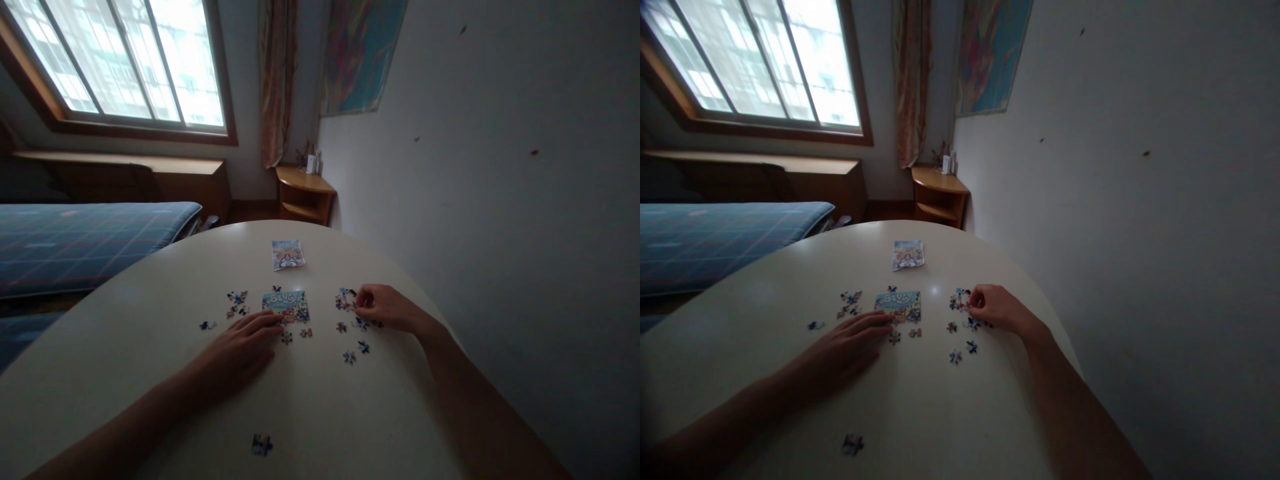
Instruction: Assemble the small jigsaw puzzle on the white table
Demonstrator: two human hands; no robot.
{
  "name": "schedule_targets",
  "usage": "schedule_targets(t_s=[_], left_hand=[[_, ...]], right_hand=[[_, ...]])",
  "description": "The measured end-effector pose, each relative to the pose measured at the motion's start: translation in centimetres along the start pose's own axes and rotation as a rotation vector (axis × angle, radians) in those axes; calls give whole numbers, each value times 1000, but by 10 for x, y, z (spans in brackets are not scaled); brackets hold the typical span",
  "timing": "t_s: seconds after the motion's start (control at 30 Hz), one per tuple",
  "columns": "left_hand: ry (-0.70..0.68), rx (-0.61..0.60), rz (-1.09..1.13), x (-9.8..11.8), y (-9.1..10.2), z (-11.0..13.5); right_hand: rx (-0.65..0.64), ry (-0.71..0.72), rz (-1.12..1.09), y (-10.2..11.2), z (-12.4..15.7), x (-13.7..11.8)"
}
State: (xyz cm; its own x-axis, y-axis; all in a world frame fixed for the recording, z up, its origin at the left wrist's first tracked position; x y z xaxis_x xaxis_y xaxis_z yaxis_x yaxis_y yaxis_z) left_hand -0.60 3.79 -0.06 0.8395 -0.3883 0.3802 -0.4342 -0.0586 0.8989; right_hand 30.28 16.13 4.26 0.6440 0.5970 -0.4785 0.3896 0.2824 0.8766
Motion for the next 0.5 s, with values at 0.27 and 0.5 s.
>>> schedule_targets(t_s=[0.27,0.5], left_hand=[[-4,-8,-7,1,1,0],[-10,4,-7,-2,-2,0]], right_hand=[[50,-30,46,5,2,3],[216,-21,141,-4,-7,11]])
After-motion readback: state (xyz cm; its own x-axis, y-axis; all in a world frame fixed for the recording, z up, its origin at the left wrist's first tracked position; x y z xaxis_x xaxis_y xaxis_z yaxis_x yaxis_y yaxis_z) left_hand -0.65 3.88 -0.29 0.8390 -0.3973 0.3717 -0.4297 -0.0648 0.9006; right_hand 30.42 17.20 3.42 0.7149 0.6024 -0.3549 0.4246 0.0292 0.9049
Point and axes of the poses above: each hand's wrist, its own z-axis away from the middle knuckle, its own y-axis out of the back of the hand, x = y × z, the point moved 3 cm from there along -z, towards the middle knuckle, and after that the axes turned 15 degrees about y, right-handed, at the moved point
